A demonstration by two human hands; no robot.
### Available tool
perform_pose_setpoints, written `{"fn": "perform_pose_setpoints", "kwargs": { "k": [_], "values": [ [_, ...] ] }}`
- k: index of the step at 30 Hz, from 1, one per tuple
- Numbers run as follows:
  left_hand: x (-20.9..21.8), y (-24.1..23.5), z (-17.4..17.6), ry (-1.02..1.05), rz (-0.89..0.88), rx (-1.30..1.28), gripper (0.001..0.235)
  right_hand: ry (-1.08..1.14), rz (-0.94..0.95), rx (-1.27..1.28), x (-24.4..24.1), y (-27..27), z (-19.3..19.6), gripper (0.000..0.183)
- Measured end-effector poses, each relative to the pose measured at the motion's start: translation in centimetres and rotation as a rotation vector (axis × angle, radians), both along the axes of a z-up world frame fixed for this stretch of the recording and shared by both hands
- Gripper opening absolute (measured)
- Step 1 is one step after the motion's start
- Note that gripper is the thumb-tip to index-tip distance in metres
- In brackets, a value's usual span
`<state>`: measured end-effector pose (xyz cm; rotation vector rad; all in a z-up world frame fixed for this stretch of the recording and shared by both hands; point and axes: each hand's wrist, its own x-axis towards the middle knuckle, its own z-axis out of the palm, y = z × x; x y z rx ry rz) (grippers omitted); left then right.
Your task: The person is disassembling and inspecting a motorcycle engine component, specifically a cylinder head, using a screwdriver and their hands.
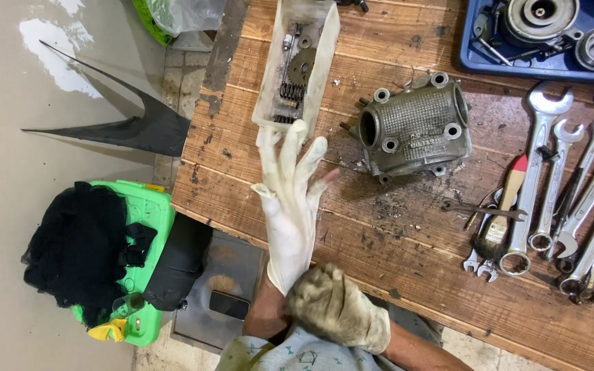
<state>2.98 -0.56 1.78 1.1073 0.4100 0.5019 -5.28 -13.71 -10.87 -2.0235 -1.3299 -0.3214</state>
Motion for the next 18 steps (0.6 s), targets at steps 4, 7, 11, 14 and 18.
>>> {"fn": "perform_pose_setpoints", "kwargs": {
  "k": [4,7,11,14,18],
  "values": [
    [-1.1,0.5,-1.4,0.023,-0.057,-0.016,0.078,-0.031,0.013,0.084,0.8,0.0,1.0,0.028],
    [-1.4,0.7,-3.0,-0.040,-0.122,0.026,0.053,0.276,0.110,0.184,2.1,0.5,3.2,0.028],
    [-0.2,0.5,-2.9,-0.011,-0.156,0.065,0.029,0.328,0.189,0.276,3.3,-0.8,2.6,0.039],
    [0.9,1.0,-2.9,-0.040,-0.107,0.903,0.019,0.383,0.078,0.485,5.8,-1.1,7.1,0.053],
    [3.6,1.1,-6.9,-0.107,-0.090,1.071,0.059,0.277,-0.162,0.296,5.6,-6.7,0.4,0.030]
  ]
}}
